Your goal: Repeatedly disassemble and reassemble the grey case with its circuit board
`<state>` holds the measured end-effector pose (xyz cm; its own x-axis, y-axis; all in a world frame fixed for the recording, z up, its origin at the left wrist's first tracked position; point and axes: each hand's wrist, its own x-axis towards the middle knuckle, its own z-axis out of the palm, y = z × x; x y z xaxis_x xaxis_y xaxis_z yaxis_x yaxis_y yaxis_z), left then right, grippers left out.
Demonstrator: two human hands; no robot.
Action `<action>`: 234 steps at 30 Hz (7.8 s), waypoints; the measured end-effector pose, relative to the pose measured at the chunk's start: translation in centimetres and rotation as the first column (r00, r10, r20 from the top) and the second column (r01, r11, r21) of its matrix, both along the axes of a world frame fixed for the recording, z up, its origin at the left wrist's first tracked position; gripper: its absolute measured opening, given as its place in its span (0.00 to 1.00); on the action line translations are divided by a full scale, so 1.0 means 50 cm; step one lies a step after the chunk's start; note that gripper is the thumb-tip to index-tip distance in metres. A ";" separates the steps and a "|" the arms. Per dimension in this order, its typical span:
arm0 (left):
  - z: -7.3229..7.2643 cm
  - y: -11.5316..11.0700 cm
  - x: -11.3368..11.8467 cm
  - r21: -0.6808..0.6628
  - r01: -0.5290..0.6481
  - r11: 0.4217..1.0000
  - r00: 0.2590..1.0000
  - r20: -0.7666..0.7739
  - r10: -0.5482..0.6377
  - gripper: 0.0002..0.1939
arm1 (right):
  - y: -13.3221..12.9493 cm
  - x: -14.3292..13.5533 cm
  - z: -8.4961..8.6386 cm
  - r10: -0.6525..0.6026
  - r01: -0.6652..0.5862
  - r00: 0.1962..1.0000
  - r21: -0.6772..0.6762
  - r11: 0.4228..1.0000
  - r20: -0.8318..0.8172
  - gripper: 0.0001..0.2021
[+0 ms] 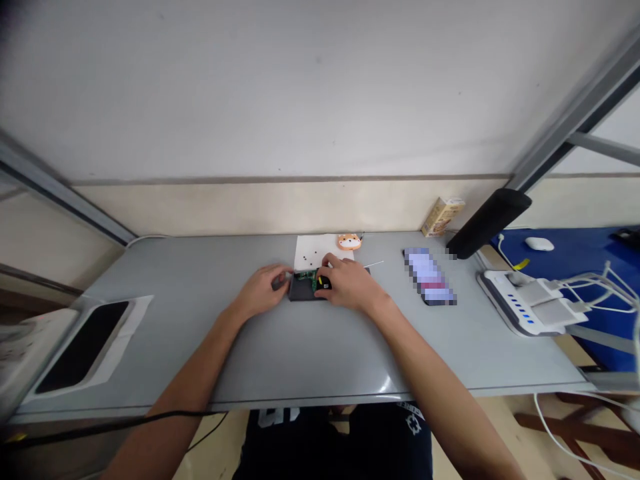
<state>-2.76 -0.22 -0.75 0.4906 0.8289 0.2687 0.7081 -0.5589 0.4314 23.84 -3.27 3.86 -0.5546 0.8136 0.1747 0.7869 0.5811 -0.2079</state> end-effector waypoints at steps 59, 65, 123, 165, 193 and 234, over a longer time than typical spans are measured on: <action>-0.005 -0.045 0.103 -0.038 0.133 0.990 0.990 0.049 -0.131 0.33 | 0.025 0.051 -0.027 -0.467 0.499 0.267 -0.293 0.815 -0.843 0.23; -0.002 -0.045 0.107 -0.054 0.128 0.990 0.990 0.060 -0.125 0.30 | 0.030 0.024 -0.037 -0.479 0.349 -0.128 -0.492 0.798 -0.868 0.25; 0.005 -0.055 0.113 -0.046 0.068 0.997 0.997 0.051 -0.065 0.24 | -0.012 0.010 -0.015 -0.405 0.364 0.432 -0.255 0.896 -0.806 0.21; -0.004 -0.044 0.107 0.063 0.132 0.989 0.991 -0.030 -0.130 0.12 | 0.049 -0.059 -0.010 -0.361 -0.284 -0.080 -0.326 0.902 -0.929 0.21; 0.001 -0.045 0.100 0.036 0.166 0.985 0.986 -0.037 -0.165 0.12 | 0.036 -0.053 -0.016 -0.380 -0.232 -0.110 -0.348 0.908 -0.919 0.24; -0.002 -0.043 0.092 0.035 0.180 0.983 0.983 -0.044 -0.179 0.12 | 0.040 -0.026 -0.017 -0.358 -0.274 -0.068 -0.327 0.904 -0.931 0.24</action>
<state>1.83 -2.35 -0.82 0.6417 0.7159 0.2754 0.6112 -0.6941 0.3802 22.55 -1.28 3.01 -0.0177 0.9749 0.2221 -0.4125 0.1953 -0.8898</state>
